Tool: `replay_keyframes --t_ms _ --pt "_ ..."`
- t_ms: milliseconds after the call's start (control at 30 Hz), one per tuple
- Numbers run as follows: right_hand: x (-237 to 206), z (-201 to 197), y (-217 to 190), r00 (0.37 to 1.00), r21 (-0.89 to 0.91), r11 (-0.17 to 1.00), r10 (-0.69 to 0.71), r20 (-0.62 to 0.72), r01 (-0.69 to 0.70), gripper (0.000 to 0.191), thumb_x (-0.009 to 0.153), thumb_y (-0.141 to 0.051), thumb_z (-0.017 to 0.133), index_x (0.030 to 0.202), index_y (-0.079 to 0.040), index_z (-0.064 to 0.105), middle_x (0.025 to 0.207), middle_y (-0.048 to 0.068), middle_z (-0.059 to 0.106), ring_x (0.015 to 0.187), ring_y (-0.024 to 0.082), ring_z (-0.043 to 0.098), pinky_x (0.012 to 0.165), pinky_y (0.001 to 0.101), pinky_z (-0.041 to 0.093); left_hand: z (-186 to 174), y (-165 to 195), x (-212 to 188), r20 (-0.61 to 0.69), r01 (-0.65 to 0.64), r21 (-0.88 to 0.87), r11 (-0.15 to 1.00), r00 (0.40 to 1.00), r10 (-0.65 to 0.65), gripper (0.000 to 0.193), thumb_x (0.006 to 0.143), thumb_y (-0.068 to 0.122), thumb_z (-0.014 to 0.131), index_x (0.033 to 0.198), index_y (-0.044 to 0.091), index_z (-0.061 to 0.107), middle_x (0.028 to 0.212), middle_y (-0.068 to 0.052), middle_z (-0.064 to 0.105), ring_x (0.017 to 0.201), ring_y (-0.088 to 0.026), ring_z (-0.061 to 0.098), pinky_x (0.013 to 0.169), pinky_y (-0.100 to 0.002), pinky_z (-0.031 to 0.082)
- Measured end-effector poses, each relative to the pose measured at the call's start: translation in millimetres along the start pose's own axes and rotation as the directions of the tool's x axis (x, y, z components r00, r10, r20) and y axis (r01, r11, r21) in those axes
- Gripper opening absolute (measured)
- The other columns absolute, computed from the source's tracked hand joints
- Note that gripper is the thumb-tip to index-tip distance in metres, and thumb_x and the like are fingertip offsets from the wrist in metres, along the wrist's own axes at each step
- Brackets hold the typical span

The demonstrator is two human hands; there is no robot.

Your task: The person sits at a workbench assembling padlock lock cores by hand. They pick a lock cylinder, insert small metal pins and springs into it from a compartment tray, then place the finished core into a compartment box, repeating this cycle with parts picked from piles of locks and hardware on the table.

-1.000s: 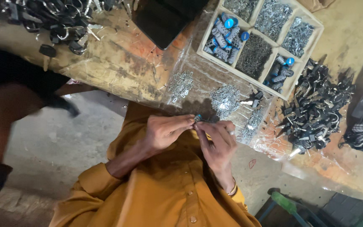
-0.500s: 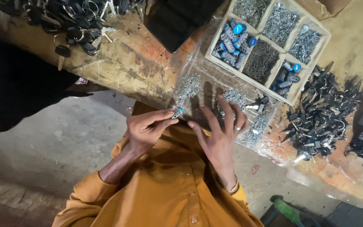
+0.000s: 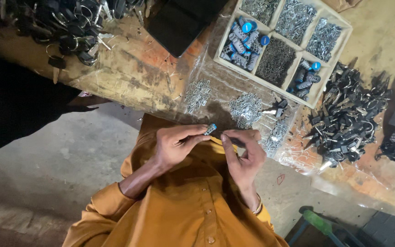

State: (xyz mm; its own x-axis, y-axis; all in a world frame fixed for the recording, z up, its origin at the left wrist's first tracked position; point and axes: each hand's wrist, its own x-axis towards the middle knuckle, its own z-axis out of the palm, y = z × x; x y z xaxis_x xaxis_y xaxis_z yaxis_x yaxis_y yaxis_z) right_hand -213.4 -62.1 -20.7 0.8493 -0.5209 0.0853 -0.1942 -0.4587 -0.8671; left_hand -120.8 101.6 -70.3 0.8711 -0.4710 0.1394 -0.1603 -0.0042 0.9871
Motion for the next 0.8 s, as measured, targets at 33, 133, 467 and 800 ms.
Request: replay_keyframes --t_ms 33,133,467,800 --pt "1.3 1.1 -0.9 0.995 -0.064 0.993 -0.095 0.032 0.097 0.019 0.087 0.002 0.079 0.105 -0.003 0.074 0.102 0.007 0.073 0.092 0.018 0.067 0.086 0.0319 0.051 0.8 -0.6 0.2 -0.001 -0.001 -0.005 1.000 1.000 0.001 0.022 0.087 -0.002 0.081 0.109 -0.001 0.075 0.111 -0.015 0.078 0.099 -0.024 0.080 0.086 -0.031 0.066" --pt "3.1 5.8 -1.6 0.987 -0.040 0.988 -0.143 0.077 0.146 0.022 0.088 0.006 0.079 0.108 -0.002 0.075 0.103 0.008 0.075 0.093 0.018 0.065 0.086 0.0308 0.050 1.8 -1.9 0.0 -0.001 -0.015 0.005 1.000 1.000 0.015 0.023 0.087 -0.001 0.081 0.109 0.000 0.075 0.112 -0.014 0.078 0.099 -0.023 0.080 0.085 -0.031 0.066" --pt "9.4 6.8 -8.6 0.977 -0.107 0.990 0.107 0.186 -0.088 0.026 0.081 -0.008 0.087 0.104 -0.007 0.074 0.096 0.001 0.076 0.075 0.012 0.064 0.071 0.0261 0.051 -15.8 -8.9 -2.4 0.128 -0.298 0.259 0.919 0.953 0.273 0.021 0.086 0.003 0.082 0.107 0.006 0.078 0.111 -0.009 0.078 0.084 -0.019 0.079 0.063 -0.030 0.061" --pt "34.8 -34.9 18.6 0.915 0.016 0.991 -0.131 0.381 0.136 0.025 0.074 -0.020 0.092 0.093 -0.012 0.079 0.083 -0.001 0.077 0.075 0.013 0.063 0.084 0.0304 0.040 0.7 4.5 16.9 0.317 -0.437 0.111 0.893 0.867 0.385 0.031 0.086 0.007 0.081 0.116 0.010 0.076 0.107 -0.007 0.074 0.088 -0.023 0.076 0.069 -0.033 0.063"
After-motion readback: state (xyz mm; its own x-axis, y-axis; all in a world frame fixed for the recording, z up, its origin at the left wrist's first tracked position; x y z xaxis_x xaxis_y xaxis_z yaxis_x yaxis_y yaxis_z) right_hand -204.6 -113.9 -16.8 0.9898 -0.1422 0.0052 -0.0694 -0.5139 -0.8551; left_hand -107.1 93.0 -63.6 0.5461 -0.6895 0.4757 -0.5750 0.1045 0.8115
